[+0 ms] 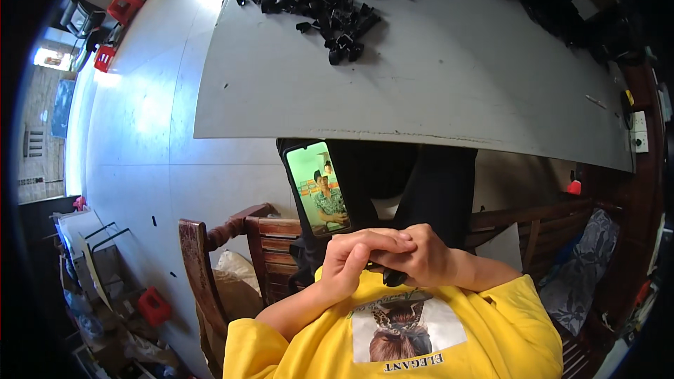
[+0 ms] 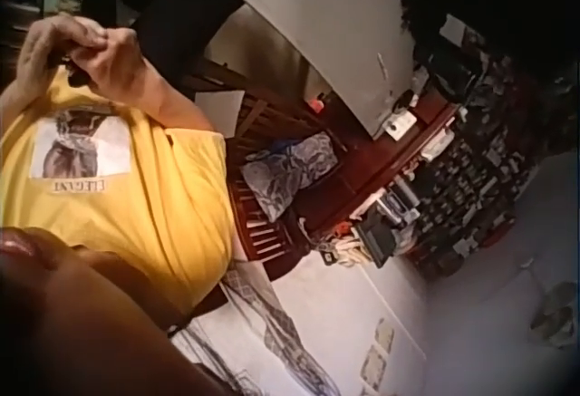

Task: Assembling small black plastic components by hand at a workstation.

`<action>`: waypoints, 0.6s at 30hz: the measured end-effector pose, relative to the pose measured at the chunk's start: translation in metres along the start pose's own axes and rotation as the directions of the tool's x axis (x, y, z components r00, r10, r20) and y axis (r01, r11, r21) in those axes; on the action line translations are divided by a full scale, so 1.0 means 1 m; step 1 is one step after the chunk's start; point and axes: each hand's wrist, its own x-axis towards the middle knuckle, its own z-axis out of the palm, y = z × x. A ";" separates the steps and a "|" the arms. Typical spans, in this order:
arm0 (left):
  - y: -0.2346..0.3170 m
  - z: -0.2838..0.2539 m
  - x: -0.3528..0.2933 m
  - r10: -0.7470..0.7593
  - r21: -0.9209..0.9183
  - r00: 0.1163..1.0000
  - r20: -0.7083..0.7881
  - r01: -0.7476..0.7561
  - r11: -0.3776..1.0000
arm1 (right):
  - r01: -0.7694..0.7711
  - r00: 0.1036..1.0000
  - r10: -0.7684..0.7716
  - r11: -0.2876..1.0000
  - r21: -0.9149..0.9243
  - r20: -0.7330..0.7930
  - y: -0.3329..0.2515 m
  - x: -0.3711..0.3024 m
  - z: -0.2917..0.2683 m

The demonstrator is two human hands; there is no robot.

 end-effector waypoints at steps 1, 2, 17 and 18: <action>0.000 0.000 0.002 0.064 -0.028 0.998 0.025 -0.063 0.998 | 0.003 1.000 -0.003 1.000 -0.006 -0.006 0.001 -0.001 0.000; 0.002 0.000 0.005 0.067 -0.025 0.997 0.032 -0.066 0.997 | 0.031 0.999 -0.031 0.999 -0.016 -0.012 0.001 -0.002 0.001; -0.003 -0.076 0.142 0.530 0.781 0.825 -0.195 -0.197 0.593 | -0.276 0.900 0.115 0.898 -0.344 -0.421 0.111 0.111 -0.089; -0.002 -0.081 0.156 0.533 0.823 0.814 -0.231 -0.129 0.553 | -0.275 0.888 0.067 0.870 -0.409 -0.455 0.127 0.125 -0.094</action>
